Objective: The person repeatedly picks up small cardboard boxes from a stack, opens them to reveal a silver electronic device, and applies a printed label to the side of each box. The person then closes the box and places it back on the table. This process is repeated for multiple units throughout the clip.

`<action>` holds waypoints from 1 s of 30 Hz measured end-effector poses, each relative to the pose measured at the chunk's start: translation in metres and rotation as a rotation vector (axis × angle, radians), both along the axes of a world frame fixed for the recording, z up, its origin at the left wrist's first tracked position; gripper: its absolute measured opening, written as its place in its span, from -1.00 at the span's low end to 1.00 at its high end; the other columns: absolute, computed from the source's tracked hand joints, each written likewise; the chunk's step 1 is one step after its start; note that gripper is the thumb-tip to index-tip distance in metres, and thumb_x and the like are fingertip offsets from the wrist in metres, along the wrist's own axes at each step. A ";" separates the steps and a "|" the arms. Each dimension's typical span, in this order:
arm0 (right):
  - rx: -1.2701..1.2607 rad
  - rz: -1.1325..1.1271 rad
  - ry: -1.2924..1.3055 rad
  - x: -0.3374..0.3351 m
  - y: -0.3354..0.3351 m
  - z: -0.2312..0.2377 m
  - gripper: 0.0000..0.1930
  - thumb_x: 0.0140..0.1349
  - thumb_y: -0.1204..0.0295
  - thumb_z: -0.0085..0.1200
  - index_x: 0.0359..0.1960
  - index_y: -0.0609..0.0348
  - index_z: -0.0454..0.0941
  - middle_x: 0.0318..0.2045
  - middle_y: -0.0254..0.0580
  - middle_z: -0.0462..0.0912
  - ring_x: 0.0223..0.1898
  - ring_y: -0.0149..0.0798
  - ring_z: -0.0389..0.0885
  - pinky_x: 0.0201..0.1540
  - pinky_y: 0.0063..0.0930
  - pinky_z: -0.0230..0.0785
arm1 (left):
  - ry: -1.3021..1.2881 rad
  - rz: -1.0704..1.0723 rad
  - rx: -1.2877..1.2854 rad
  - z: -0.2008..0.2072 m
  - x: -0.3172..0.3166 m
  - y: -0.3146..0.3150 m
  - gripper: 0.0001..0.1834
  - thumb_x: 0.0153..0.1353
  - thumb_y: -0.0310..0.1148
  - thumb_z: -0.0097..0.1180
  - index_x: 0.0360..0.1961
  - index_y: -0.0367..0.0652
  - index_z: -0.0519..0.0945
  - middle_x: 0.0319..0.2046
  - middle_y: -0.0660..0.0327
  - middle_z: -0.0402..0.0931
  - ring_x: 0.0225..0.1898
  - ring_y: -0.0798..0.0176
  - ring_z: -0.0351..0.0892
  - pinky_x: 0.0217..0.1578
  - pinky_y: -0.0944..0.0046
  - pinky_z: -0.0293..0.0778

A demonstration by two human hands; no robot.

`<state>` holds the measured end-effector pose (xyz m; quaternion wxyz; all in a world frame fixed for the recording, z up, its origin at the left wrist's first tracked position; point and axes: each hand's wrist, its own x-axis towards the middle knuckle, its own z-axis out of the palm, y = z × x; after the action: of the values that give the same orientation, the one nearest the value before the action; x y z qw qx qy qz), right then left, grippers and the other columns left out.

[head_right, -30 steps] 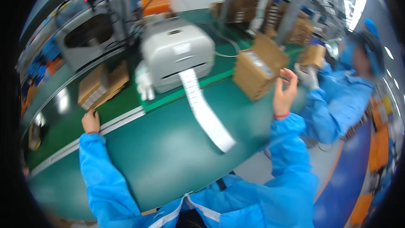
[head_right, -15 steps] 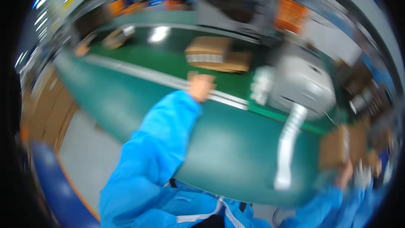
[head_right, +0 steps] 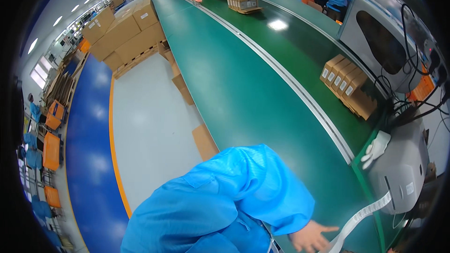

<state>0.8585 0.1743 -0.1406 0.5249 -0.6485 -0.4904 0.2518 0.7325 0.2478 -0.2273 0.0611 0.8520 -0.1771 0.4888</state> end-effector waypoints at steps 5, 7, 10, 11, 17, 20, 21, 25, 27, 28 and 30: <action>-0.015 -0.004 0.026 -0.017 -0.009 -0.010 -0.68 0.10 0.36 -0.03 -0.15 0.31 0.41 -0.23 -0.16 0.49 -0.22 -0.29 0.43 -0.17 -0.44 0.27 | 0.125 0.150 -0.244 -0.015 0.056 0.045 -0.60 -0.05 -0.04 -0.05 -0.28 -0.09 0.53 -0.10 0.02 0.37 0.06 -0.02 0.25 0.01 -0.53 -0.43; -0.012 -0.032 0.024 -0.020 -0.018 -0.012 -0.70 0.10 0.39 -0.03 -0.17 0.31 0.42 -0.24 -0.16 0.50 -0.24 -0.30 0.44 -0.18 -0.44 0.28 | 0.466 0.240 -0.089 0.000 0.071 0.050 -0.61 -0.07 -0.06 -0.03 -0.34 -0.11 0.57 -0.20 0.02 0.44 -0.07 0.00 0.36 0.03 -0.45 -0.25; -0.016 -0.032 0.026 -0.024 -0.033 -0.013 -0.73 0.09 0.43 -0.02 -0.19 0.32 0.44 -0.26 -0.17 0.51 -0.27 -0.31 0.44 -0.21 -0.46 0.29 | 0.651 0.354 -0.170 -0.004 0.107 0.053 -0.69 -0.10 -0.17 -0.03 -0.46 -0.16 0.59 -0.40 0.04 0.52 -0.30 -0.02 0.49 -0.02 -0.25 0.09; -0.015 -0.049 0.022 -0.026 -0.038 -0.014 -0.74 0.09 0.44 -0.02 -0.20 0.32 0.44 -0.27 -0.17 0.51 -0.28 -0.31 0.45 -0.22 -0.46 0.29 | 0.651 0.308 -0.235 0.007 0.110 0.056 -0.70 -0.10 -0.18 -0.03 -0.45 -0.15 0.59 -0.41 0.04 0.52 -0.31 -0.03 0.50 -0.04 -0.24 0.12; 0.036 -0.177 0.031 -0.023 -0.081 -0.010 -0.80 0.08 0.52 0.00 -0.25 0.34 0.47 -0.31 -0.18 0.53 -0.33 -0.33 0.46 -0.27 -0.49 0.31 | 0.904 -0.094 -0.591 0.054 0.062 0.104 -0.71 0.01 -0.18 -0.02 -0.32 -0.09 0.58 -0.36 0.10 0.55 -0.30 0.14 0.53 -0.28 0.20 0.42; 0.060 -0.217 0.015 -0.046 -0.095 0.001 -0.83 0.08 0.57 0.01 -0.27 0.35 0.48 -0.33 -0.19 0.54 -0.36 -0.34 0.47 -0.30 -0.50 0.31 | 0.828 0.165 -0.764 0.074 -0.024 0.124 -0.71 0.01 -0.25 -0.02 -0.24 -0.12 0.54 -0.33 0.08 0.53 -0.30 0.15 0.53 -0.27 0.22 0.42; 0.074 -0.227 -0.014 -0.057 -0.091 0.005 -0.83 0.07 0.58 0.01 -0.28 0.35 0.49 -0.33 -0.19 0.54 -0.37 -0.34 0.47 -0.31 -0.50 0.32 | 0.774 0.432 -0.642 0.070 -0.048 0.127 -0.72 0.02 -0.29 -0.04 -0.23 -0.12 0.52 -0.33 0.06 0.53 -0.28 0.09 0.52 -0.24 0.20 0.42; 0.149 0.018 -0.458 -0.074 -0.041 0.024 -0.79 0.00 0.62 0.02 -0.27 0.37 0.45 -0.43 -0.04 0.55 -0.47 -0.18 0.58 -0.43 -0.50 0.38 | 0.482 0.625 -0.778 0.063 -0.126 0.127 -0.76 0.03 -0.43 -0.08 -0.25 -0.16 0.50 -0.36 0.05 0.52 -0.28 0.03 0.51 -0.22 0.16 0.40; 0.182 0.018 -0.457 -0.075 -0.037 0.021 -0.74 -0.04 0.64 0.01 -0.24 0.37 0.45 -0.40 0.01 0.54 -0.42 -0.10 0.58 -0.40 -0.48 0.42 | 0.295 0.722 -0.777 0.078 -0.146 0.101 -0.76 0.05 -0.47 -0.10 -0.23 -0.21 0.47 -0.29 0.08 0.51 -0.21 0.05 0.48 -0.15 0.22 0.35; 0.170 0.046 -0.467 -0.075 -0.039 0.021 -0.73 -0.04 0.63 0.02 -0.23 0.38 0.44 -0.37 0.02 0.53 -0.39 -0.10 0.58 -0.39 -0.49 0.42 | 0.193 0.802 -0.731 0.085 -0.156 0.081 -0.76 0.05 -0.49 -0.10 -0.21 -0.24 0.46 -0.24 0.09 0.49 -0.16 0.04 0.45 -0.10 0.26 0.31; 0.133 0.049 -0.509 -0.070 -0.044 0.025 -0.69 -0.04 0.62 0.05 -0.19 0.39 0.42 -0.30 0.04 0.52 -0.34 -0.11 0.58 -0.36 -0.49 0.43 | -0.021 0.784 -0.776 0.094 -0.148 0.042 -0.69 0.06 -0.42 -0.09 -0.12 -0.21 0.40 -0.11 0.12 0.41 -0.08 0.06 0.39 -0.01 0.09 0.22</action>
<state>0.7882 0.1303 -0.1156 0.4197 -0.6429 -0.6378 0.0603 0.5842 0.2897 -0.1330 0.1822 0.7643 0.3461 0.5128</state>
